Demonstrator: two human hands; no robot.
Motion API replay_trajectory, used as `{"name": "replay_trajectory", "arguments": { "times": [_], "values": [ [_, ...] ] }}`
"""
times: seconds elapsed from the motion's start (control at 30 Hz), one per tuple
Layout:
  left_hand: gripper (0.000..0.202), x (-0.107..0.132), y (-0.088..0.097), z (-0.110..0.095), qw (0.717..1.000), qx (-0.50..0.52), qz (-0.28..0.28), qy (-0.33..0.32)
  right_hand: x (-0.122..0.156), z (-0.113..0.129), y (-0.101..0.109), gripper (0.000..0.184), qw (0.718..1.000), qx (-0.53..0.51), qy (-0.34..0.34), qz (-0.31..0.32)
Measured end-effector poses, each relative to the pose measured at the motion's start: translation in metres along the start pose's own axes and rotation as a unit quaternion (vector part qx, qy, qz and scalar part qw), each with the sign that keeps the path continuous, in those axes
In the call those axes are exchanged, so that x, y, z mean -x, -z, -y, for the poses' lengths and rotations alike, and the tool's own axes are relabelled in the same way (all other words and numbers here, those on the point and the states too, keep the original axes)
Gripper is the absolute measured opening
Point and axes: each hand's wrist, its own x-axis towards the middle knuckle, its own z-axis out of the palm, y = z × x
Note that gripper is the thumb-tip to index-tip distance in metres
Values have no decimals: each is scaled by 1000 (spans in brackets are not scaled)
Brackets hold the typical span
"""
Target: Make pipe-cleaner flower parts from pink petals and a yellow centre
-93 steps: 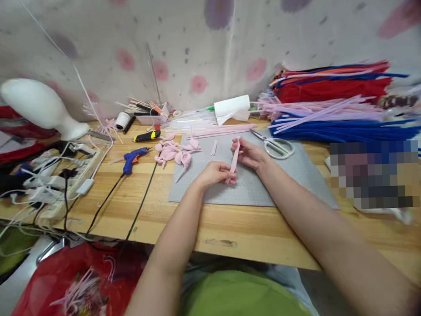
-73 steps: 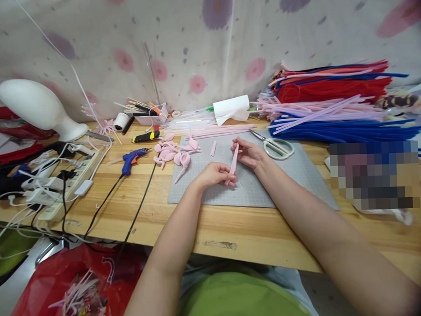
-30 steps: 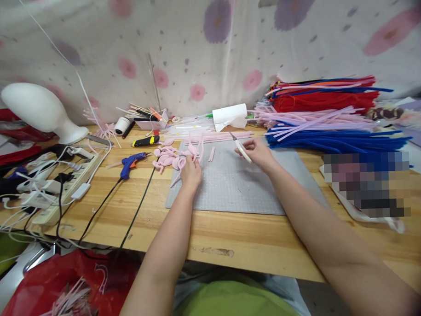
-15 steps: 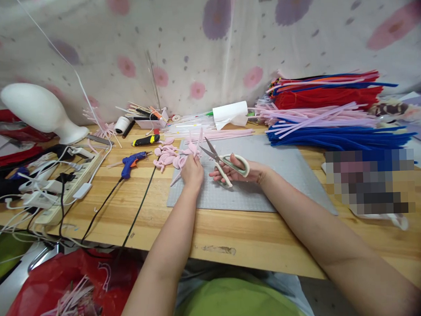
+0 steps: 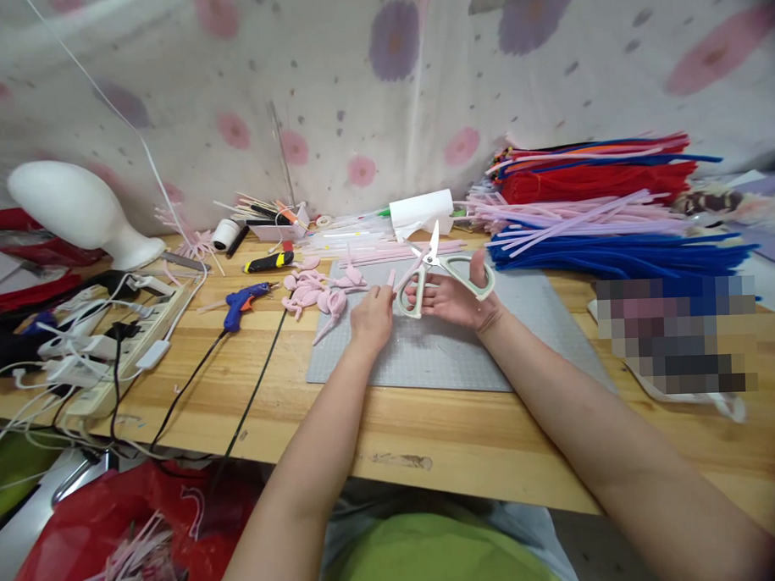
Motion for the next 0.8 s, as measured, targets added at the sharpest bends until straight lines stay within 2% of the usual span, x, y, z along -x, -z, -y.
{"name": "replay_trajectory", "arguments": {
  "times": [0.13,0.4,0.6,0.8],
  "values": [
    [34,1,1,2,1000,-2,3,-18,-1,-1,-2,71,999,-33,26,-10],
    [32,2,0,6,999,5,25,-26,0,-1,-2,74,999,-46,-1,12],
    [30,1,-1,8,998,33,39,-47,-1,0,-3,73,997,-61,44,-21],
    [30,0,-1,10,997,38,43,-47,-3,-2,-7,64,995,-80,48,-39]
  ]
}}
